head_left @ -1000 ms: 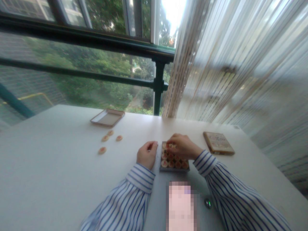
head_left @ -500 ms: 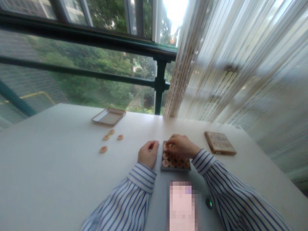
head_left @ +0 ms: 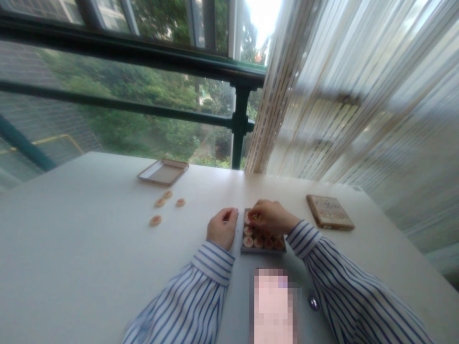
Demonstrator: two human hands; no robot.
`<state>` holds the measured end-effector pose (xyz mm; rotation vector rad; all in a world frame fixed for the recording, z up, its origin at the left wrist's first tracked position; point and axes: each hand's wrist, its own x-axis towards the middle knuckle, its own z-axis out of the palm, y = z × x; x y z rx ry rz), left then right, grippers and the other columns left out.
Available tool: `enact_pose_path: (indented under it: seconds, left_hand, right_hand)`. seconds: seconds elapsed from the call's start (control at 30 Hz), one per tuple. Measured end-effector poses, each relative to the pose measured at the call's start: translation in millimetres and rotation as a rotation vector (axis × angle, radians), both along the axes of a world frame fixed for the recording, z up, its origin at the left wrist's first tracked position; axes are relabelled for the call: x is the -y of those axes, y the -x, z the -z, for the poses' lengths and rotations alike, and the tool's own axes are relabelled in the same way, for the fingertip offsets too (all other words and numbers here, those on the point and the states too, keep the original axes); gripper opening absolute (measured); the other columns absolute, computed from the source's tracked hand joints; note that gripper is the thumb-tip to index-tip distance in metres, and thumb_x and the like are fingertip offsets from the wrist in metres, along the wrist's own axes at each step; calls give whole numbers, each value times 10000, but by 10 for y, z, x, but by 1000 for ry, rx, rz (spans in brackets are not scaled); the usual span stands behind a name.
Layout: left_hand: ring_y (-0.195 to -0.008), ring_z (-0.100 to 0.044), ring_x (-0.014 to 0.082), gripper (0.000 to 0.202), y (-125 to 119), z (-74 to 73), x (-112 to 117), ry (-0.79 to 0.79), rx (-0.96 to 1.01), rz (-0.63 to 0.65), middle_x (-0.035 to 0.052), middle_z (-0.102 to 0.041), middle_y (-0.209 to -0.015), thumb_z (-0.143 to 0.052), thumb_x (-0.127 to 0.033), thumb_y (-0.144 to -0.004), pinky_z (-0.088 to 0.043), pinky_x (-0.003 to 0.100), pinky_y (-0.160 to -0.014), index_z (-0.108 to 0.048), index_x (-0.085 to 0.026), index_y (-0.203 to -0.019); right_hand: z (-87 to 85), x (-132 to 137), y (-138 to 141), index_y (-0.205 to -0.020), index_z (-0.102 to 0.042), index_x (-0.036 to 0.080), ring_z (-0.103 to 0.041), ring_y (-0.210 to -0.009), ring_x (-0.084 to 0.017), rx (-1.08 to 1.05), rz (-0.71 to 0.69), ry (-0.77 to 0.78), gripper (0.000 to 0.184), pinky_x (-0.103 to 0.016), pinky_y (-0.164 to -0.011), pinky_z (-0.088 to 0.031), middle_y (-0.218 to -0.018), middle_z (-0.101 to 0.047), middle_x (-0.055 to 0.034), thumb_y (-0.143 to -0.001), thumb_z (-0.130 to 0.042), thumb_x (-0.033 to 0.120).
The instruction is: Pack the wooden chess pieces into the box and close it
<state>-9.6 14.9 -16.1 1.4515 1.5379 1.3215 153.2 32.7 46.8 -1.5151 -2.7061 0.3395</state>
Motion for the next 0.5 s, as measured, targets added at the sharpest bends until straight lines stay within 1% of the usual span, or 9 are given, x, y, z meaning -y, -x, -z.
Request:
enact_pose_path:
  seconds: [0.3,0.5]
  left_hand:
    - [-697,-592,159,307,4,-23,12,-11,-22,10,36,-675,-739,-499,-418,-735,-448,267,-664,-659,-162,-789]
    - [-691,-592,162,308,7,-2,6,-10,-33,7,39,-675,-732,-503,-420,-731,-449,271,-661,-662,-162,-789]
  right_hand:
    - [-17,1,-6,-900,-649,275,-517,-849,-163,11,-14,8,272,-267,-714,-307,-911,-592,-30,-793,-474,452]
    - [-12,-9,-10,-881,-654,277,-521,-842,-163,0,-13,24,254,-269,-706,-301,-893,-595,-26,-784,-484,439]
